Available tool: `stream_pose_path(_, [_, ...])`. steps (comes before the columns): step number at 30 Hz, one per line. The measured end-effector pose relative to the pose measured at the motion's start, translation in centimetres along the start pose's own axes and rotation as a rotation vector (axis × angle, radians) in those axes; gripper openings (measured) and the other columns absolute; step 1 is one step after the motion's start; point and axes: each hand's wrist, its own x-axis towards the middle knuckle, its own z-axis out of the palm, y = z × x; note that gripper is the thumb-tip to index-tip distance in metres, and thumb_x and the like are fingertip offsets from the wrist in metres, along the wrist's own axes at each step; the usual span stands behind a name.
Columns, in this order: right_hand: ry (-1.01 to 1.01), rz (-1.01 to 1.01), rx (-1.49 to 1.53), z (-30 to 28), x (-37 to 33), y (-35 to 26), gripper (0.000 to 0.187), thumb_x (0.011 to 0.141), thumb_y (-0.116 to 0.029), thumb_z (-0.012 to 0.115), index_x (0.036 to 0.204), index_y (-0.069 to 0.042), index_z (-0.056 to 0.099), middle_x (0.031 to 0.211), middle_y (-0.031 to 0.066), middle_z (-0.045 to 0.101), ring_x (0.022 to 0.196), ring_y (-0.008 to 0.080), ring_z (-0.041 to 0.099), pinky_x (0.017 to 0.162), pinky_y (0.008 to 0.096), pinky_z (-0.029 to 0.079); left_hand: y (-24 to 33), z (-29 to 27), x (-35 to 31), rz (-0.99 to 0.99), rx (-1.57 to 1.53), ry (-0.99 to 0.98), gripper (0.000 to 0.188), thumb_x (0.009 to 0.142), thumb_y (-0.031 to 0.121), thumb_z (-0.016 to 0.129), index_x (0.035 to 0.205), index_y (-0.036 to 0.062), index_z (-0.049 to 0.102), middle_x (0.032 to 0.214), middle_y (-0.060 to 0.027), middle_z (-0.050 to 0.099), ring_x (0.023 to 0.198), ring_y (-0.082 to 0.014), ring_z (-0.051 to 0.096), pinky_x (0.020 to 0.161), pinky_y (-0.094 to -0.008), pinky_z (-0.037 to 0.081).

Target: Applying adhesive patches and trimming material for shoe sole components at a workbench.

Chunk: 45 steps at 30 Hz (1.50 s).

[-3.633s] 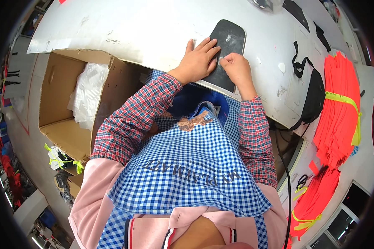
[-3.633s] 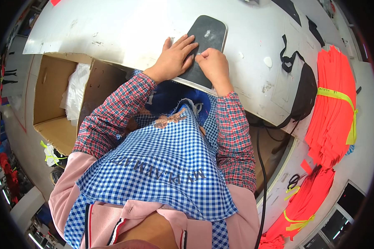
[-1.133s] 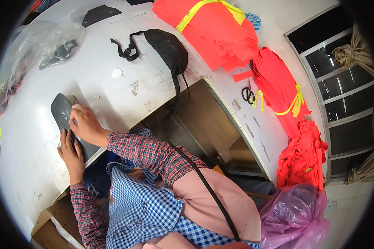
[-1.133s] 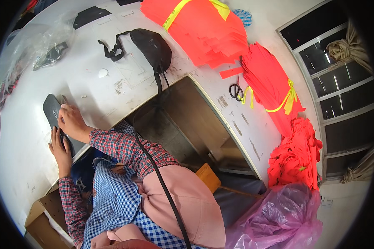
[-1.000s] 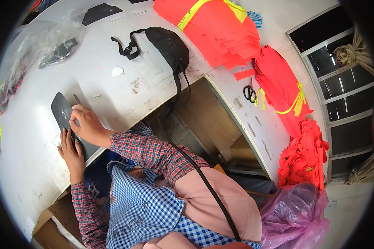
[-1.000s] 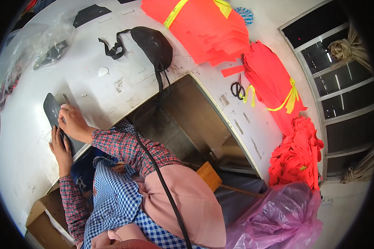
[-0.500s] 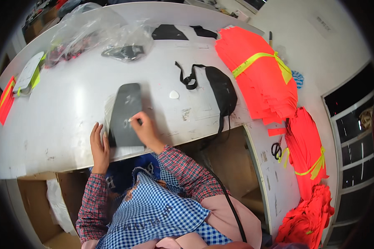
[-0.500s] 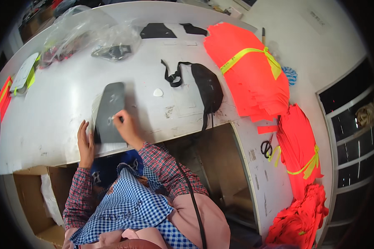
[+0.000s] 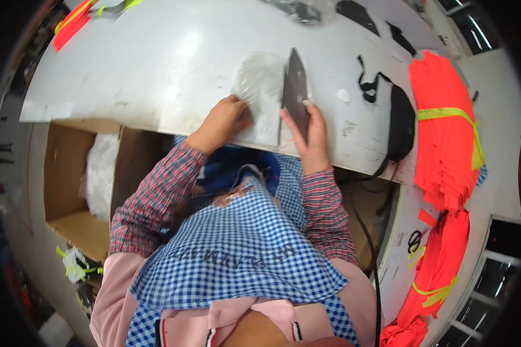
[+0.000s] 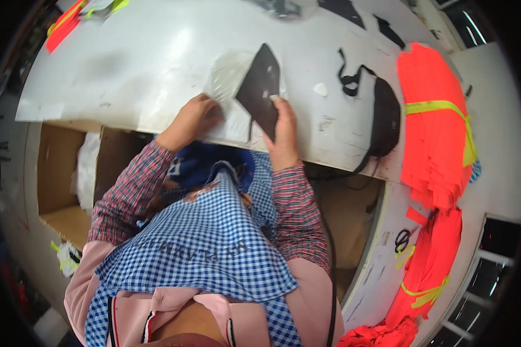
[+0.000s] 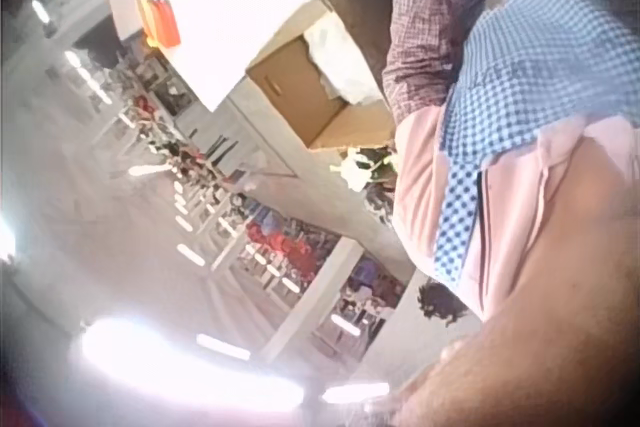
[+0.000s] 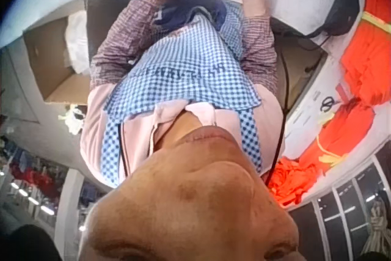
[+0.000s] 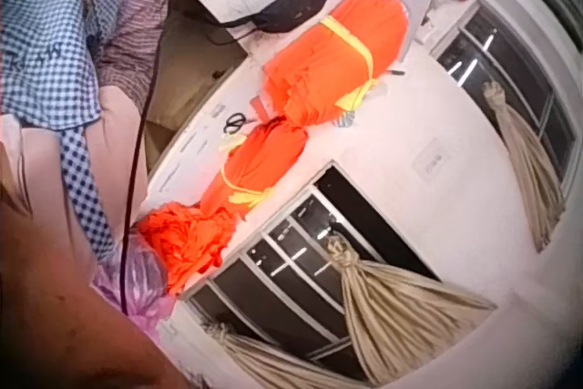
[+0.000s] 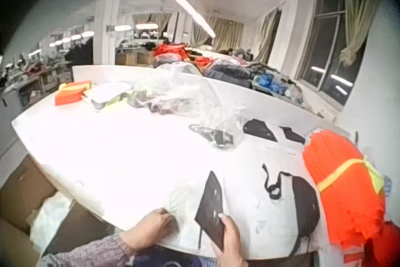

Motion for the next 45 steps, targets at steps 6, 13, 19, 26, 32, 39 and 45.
stream_pose_path(6, [-0.179,0.135,0.277,0.7,-3.2,-0.5,0.010,0.096,-0.012,0.058,0.088,-0.009,0.063,0.078,0.0008,0.067,0.065,0.0095,0.060,0.105,0.0645,0.041,-1.2,0.2,1.7,-0.059,-0.003,-0.002,0.014,0.082,0.010,0.069,0.091,-0.0013,0.071,0.092,-0.0199,0.068,0.086,-0.0361,0.067,0.079,-0.0411,0.054])
stream_pose_path(13, [-0.363,0.327,0.349,2.6,-5.0,1.4,0.010,0.095,-0.017,0.064,0.089,-0.009,0.062,0.088,0.0031,0.069,0.075,0.0120,0.065,0.102,0.0604,0.047,-1.6,0.4,2.1,-0.047,-0.002,0.004,0.014,0.083,0.008,0.066,0.093,-0.0002,0.072,0.090,-0.0195,0.070,0.084,-0.0362,0.069,0.077,-0.0415,0.055])
stream_pose_path(19, [-0.160,0.214,0.075,3.9,-5.6,2.9,0.013,0.098,-0.021,0.059,0.097,-0.010,0.065,0.096,0.0025,0.069,0.085,0.0117,0.063,0.109,0.0603,0.038,-1.3,0.0,2.0,-0.053,0.025,-0.002,0.015,0.084,0.008,0.064,0.093,0.0010,0.073,0.090,-0.0197,0.071,0.085,-0.0363,0.069,0.078,-0.0418,0.055])
stream_pose_path(26, [-0.013,0.109,0.170,2.0,-4.8,3.6,0.020,0.099,-0.023,0.059,0.109,-0.007,0.063,0.110,0.0021,0.066,0.104,0.0137,0.061,0.095,0.0326,0.047,-1.5,0.0,1.9,-0.056,-0.077,-0.005,0.018,0.085,0.011,0.066,0.097,0.0002,0.072,0.091,-0.0198,0.071,0.087,-0.0363,0.069,0.080,-0.0412,0.055])
stream_pose_path(32, [0.024,-0.016,-0.080,0.6,-4.5,4.8,0.021,0.099,-0.025,0.059,0.110,-0.007,0.063,0.112,0.0035,0.064,0.106,0.0151,0.060,0.097,0.0320,0.046,1.2,-0.9,-0.5,0.094,0.054,-0.089,0.039,0.079,0.023,0.078,0.108,-0.0006,0.067,0.105,-0.0181,0.065,0.100,-0.0346,0.065,0.082,-0.0422,0.055])
stream_pose_path(39, [-0.082,0.055,0.121,1.5,-4.6,4.2,0.023,0.104,-0.022,0.047,0.115,-0.006,0.059,0.110,0.0029,0.063,0.105,0.0156,0.058,0.111,0.0510,0.040,2.7,-0.2,-0.9,-0.030,0.324,-0.032,0.019,0.087,0.010,0.062,0.104,0.0024,0.067,0.098,-0.0161,0.069,0.080,-0.0378,0.069,0.071,-0.0425,0.057])
stream_pose_path(45, [-0.103,-0.007,-0.021,2.1,-5.2,4.0,0.021,0.104,-0.020,0.048,0.115,-0.005,0.059,0.114,0.0048,0.060,0.109,0.0170,0.057,0.111,0.0517,0.042,-1.2,-8.2,-1.4,-0.373,-0.322,0.266,0.023,0.091,0.005,0.060,0.112,-0.0015,0.063,0.093,-0.0169,0.072,0.080,-0.0237,0.073,0.070,-0.0326,0.058])
